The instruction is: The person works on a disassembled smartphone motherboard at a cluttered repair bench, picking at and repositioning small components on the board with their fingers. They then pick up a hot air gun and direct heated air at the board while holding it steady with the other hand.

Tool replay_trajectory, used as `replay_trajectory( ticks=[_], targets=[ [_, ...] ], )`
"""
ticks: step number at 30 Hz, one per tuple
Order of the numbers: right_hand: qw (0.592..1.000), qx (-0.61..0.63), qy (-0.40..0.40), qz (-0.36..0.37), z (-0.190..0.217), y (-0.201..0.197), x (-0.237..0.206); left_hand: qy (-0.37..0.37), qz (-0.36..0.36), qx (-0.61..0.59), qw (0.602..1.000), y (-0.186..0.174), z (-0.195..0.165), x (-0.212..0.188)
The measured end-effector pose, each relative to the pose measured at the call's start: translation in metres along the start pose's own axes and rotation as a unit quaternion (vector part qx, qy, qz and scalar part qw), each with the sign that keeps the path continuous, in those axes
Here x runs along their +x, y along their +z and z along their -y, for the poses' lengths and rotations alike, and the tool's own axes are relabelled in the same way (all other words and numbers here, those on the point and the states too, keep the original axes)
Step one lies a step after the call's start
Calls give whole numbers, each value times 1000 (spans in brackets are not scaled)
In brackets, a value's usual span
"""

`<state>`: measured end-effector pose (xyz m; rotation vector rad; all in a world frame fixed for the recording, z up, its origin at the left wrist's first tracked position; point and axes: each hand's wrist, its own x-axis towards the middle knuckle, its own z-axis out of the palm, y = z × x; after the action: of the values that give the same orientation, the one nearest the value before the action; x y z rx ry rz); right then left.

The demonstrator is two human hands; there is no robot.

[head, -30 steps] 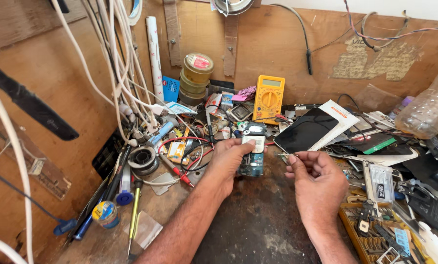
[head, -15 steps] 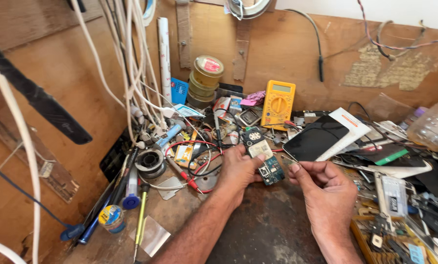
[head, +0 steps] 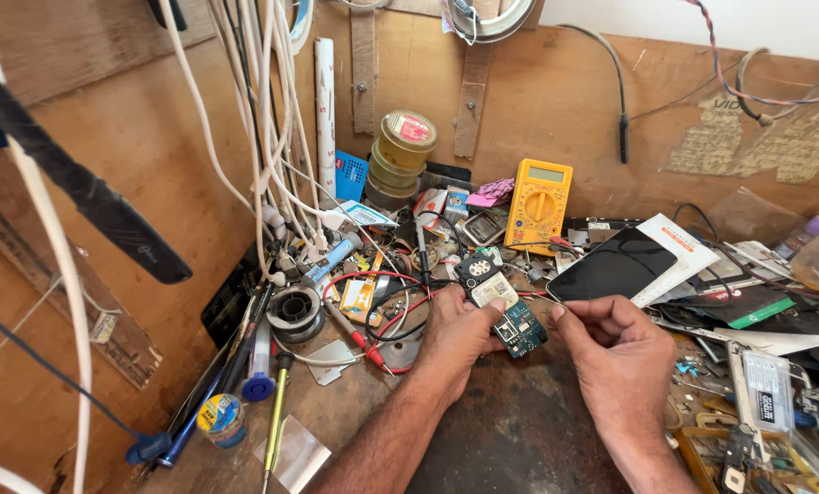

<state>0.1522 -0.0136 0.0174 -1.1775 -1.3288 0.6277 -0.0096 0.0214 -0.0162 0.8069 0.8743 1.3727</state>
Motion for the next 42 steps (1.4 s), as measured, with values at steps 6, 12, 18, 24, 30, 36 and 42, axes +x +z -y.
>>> replay_trajectory(
  ticks=[6,12,18,24,30,36,42],
  targets=[
    [999,43,-2,0,-5,5,-6,39,1,-42,998,4,1,0],
    [1000,-17,13,3,0,1,-13,35,4,-22,999,3,1,0],
    [1000,-27,-1,7,5,2,-14,40,-6,-19,999,4,3,1],
    [999,-43,3,10,5,3,-14,43,-4,-12,999,4,7,5],
    [999,-52,2,15,7,4,-15,34,-4,-2,999,3,6,5],
    [997,-73,-12,10,8,5,-15,38,-12,11,999,4,4,4],
    [994,-113,-8,10,10,5,-15,30,-15,22,999,4,3,3]
  ],
)
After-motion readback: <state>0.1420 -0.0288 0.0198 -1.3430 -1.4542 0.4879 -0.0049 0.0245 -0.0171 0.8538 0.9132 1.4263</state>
